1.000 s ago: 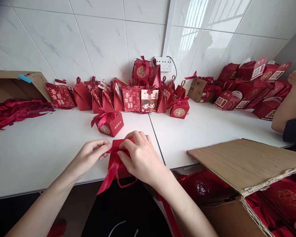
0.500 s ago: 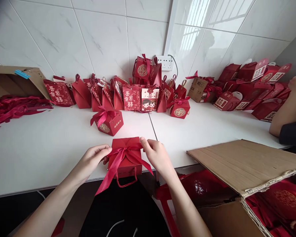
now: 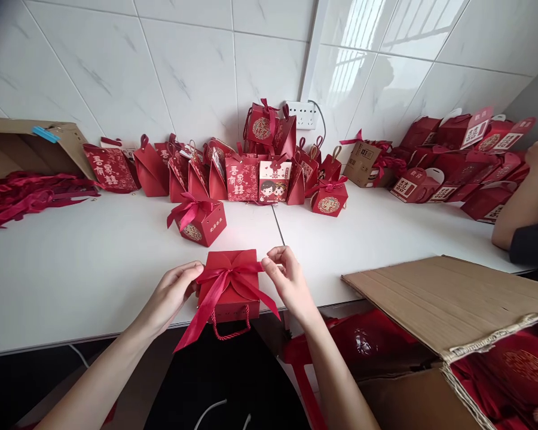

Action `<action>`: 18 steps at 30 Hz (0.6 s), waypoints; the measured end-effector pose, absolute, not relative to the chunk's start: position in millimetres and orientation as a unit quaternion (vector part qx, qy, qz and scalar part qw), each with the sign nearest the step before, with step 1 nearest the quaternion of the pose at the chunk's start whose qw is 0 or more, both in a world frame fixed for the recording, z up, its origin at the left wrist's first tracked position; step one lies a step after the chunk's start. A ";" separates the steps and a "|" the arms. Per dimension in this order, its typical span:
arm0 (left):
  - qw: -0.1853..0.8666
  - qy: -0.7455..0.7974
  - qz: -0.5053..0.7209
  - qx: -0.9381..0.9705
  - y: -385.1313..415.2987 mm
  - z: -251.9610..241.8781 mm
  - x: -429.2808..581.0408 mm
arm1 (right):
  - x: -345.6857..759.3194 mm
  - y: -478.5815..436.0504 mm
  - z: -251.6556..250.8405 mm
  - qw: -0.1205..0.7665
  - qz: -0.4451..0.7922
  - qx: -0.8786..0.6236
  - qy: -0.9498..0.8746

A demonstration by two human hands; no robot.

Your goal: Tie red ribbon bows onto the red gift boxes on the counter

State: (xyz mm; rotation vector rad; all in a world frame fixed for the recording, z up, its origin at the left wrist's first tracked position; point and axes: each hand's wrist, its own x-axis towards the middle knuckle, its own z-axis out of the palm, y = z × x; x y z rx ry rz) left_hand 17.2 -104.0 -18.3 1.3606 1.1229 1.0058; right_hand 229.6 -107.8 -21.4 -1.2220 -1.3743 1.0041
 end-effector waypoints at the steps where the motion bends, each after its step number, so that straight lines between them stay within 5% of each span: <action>1: 0.524 0.468 0.417 0.577 -103.7 -17.6 16.4 | 230.7 -111.7 -17.5 0.481 0.409 -0.515 -0.580; 8: 0.515 0.473 0.417 0.581 -102.8 -20.6 15.7 | 229.4 -149.7 2.7 0.321 0.366 -0.599 -0.636; 18: 0.525 0.472 0.424 0.567 -103.5 -18.6 17.4 | 218.8 -152.1 -3.5 0.480 0.264 -0.551 -0.630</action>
